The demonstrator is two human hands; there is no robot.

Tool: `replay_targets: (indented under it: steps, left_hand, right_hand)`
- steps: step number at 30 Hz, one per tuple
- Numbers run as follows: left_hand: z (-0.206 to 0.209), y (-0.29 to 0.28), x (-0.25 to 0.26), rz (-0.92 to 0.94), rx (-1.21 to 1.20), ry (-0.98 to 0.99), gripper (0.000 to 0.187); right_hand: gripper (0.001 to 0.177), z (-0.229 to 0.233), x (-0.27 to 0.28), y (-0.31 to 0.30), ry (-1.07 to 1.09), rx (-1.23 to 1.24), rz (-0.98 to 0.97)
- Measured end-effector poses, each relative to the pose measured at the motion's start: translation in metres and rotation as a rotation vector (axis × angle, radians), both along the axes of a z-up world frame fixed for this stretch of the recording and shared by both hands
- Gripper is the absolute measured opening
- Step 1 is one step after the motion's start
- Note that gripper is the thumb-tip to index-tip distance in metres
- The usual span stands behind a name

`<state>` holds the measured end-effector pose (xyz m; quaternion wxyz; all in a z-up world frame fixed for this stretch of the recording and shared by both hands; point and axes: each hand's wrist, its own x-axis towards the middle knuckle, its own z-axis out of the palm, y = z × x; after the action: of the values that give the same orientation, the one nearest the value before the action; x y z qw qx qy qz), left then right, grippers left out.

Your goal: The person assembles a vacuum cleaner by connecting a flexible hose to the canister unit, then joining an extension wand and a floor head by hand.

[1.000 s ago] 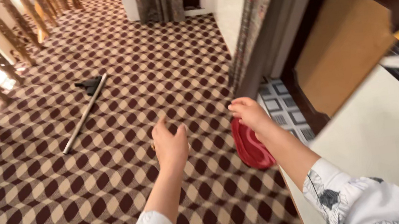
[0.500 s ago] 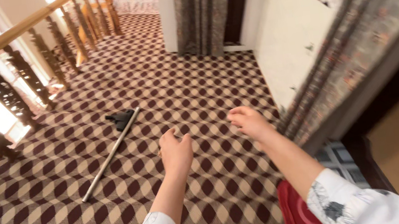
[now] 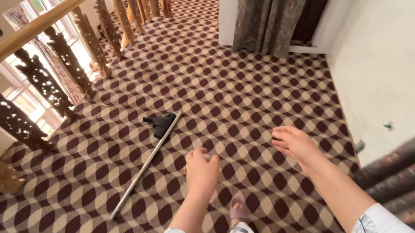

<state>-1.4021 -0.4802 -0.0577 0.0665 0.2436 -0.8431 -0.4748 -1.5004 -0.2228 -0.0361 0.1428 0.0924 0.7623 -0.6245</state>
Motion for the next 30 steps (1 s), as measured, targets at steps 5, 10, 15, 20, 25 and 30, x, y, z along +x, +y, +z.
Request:
replay_targets:
  steps: [5, 10, 15, 20, 25, 30]
  left_hand:
    - [0.005, -0.049, -0.087, 0.032, -0.047, -0.001, 0.045]
    - [0.025, -0.102, -0.160, 0.135, -0.034, 0.013, 0.041]
    - [0.011, -0.146, -0.181, 0.351, -0.070, 0.073, 0.039]
    - [-0.014, -0.208, -0.180, 0.567, -0.024, 0.031, 0.034]
    - [-0.045, -0.267, -0.209, 0.719, 0.089, -0.038, 0.035]
    - [-0.079, -0.311, -0.243, 0.778, 0.139, -0.099, 0.035]
  right_hand:
    - [0.043, 0.008, -0.105, -0.038, 0.012, -0.049, 0.076]
    - [0.041, 0.034, -0.188, -0.085, -0.012, 0.022, 0.166]
    - [0.040, 0.042, -0.250, -0.142, -0.017, 0.081, 0.328]
    - [0.039, 0.030, -0.297, -0.217, -0.086, 0.083, 0.442]
    - [0.038, 0.019, -0.353, -0.291, -0.090, 0.080, 0.570]
    - [0.039, -0.013, -0.401, -0.358, -0.143, 0.115, 0.661]
